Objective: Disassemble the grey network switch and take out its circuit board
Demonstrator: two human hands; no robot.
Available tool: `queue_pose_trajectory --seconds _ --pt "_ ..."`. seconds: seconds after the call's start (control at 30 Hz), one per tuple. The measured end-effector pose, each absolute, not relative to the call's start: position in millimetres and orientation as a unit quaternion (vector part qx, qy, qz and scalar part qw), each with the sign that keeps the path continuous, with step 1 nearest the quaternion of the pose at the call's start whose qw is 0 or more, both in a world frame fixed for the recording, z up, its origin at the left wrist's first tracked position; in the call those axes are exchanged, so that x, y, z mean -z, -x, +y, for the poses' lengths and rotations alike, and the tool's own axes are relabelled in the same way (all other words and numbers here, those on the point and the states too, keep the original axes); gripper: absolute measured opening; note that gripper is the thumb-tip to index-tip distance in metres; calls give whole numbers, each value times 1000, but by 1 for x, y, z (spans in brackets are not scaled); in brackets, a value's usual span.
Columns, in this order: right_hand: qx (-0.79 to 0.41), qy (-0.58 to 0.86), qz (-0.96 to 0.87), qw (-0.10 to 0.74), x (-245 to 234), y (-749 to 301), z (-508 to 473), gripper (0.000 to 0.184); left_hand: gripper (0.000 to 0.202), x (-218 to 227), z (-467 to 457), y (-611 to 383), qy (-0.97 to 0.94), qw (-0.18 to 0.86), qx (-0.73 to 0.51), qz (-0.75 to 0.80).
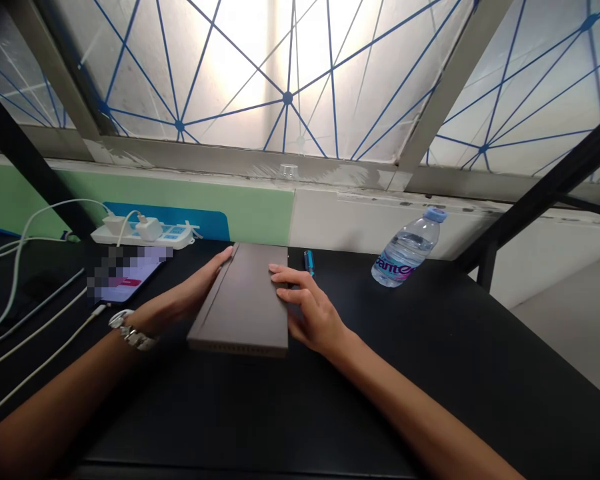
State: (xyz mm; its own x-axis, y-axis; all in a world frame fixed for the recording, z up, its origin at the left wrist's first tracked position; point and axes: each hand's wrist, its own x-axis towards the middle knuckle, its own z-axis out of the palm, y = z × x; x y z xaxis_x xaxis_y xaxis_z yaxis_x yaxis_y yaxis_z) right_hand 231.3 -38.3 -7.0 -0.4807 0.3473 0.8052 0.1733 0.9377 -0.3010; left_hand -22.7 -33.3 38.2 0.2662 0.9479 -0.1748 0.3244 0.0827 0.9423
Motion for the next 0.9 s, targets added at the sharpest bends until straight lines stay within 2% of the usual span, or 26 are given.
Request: queue_pose_trajectory --seconds 0.07,0.13,0.27,0.33,0.43,0.5,0.57,0.73,0.9 --pt "-75 144 -859 486 9 -231 -38 50 59 -39 -35 20 -530 628 -331 464" --pt "-61 170 -862 475 10 -229 -39 48 44 -39 -36 20 -484 678 -361 419" --pt "-68 299 -835 457 9 -226 -38 38 51 -33 -33 24 -485 698 -384 359" --pt "-144 353 -790 481 9 -225 -34 31 54 -28 -31 25 -493 693 -391 351" --pt "-335 414 -695 483 6 -224 -30 19 55 -22 -28 21 -505 668 -403 369" --pt "-431 433 -649 453 2 -224 -31 27 55 -19 -28 18 -508 656 -405 384" --pt "-475 436 -635 426 -2 -224 -32 36 53 -18 -27 16 -505 652 -407 392" --pt "-514 450 -637 357 -9 -226 -31 40 51 -15 -26 16 -494 644 -424 403" --pt "-552 446 -622 331 -9 -230 -27 45 51 -9 -23 17 -488 632 -440 410"
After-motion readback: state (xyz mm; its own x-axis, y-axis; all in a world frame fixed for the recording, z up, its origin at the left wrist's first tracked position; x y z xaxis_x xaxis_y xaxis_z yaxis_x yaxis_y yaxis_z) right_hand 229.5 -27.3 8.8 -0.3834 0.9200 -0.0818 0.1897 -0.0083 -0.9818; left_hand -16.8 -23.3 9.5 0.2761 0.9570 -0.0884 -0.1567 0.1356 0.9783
